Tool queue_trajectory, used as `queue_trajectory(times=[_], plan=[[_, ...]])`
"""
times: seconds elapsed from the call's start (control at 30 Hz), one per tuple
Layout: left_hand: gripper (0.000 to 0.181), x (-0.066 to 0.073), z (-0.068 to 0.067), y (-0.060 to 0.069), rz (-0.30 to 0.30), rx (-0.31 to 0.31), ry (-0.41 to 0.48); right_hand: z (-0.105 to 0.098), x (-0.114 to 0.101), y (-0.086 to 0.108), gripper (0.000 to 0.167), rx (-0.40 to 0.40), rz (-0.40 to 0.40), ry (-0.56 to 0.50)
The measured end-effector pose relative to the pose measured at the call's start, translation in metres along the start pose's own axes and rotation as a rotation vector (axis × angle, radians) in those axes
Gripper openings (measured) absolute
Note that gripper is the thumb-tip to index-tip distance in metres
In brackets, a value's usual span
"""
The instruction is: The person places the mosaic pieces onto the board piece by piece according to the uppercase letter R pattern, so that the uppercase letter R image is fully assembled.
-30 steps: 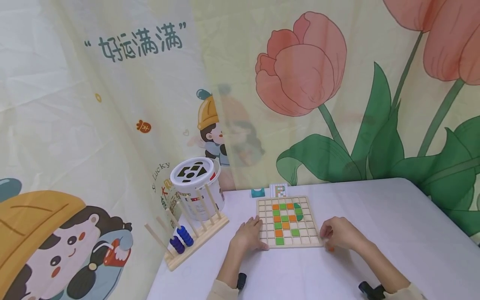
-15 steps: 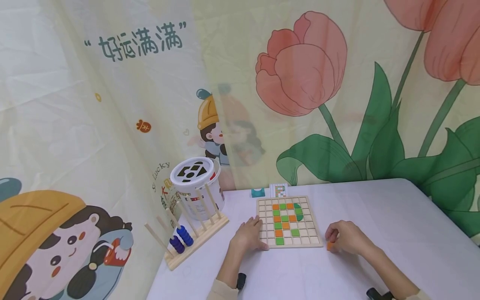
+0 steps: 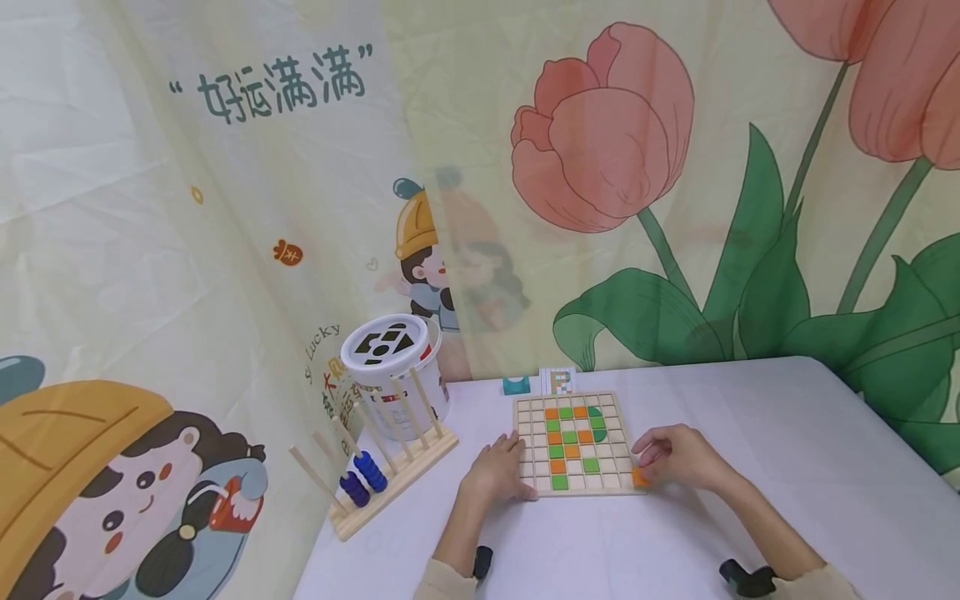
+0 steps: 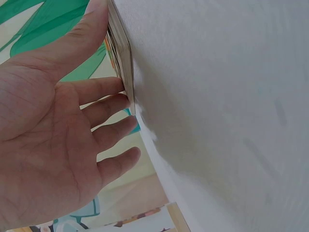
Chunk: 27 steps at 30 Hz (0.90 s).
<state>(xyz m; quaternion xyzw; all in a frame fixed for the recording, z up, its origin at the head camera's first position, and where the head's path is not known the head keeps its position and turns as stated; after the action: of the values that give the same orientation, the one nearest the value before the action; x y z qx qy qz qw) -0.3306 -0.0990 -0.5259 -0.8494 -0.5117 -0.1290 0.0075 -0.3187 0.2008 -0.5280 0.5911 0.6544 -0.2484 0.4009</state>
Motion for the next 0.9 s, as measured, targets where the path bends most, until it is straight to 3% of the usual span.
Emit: queue_trajectory(times=[0.37,0.5,0.73,0.9], plan=[[0.094,-0.002,0.0,0.004,-0.007,0.008,-0.001,0.03,-0.018,-0.017,0.027,0.036,-0.005,-0.058],[0.094,-0.003,0.0,0.005,-0.014,0.007,0.005,0.037,-0.02,-0.021,0.026,0.049,0.007,-0.036],[0.095,0.003,0.003,0.001,0.003,-0.002,-0.004,0.039,-0.016,-0.015,0.024,0.084,0.099,0.041],[0.095,0.003,0.001,0.0,0.005,-0.005,-0.007,0.042,-0.015,-0.013,0.025,0.091,0.105,0.057]])
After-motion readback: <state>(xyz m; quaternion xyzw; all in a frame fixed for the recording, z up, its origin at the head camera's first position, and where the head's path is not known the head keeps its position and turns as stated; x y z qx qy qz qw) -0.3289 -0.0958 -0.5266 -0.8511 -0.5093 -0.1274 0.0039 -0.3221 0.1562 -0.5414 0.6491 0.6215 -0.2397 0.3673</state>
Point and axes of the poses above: each hand's wrist, its own y-axis away from the middle knuckle, its own z-axis out of the palm, x = y × z, the point moved 6 cm from there along -y, towards the middle knuckle, and after that the axes turned 10 degrees about z, right-handed, at the moved point
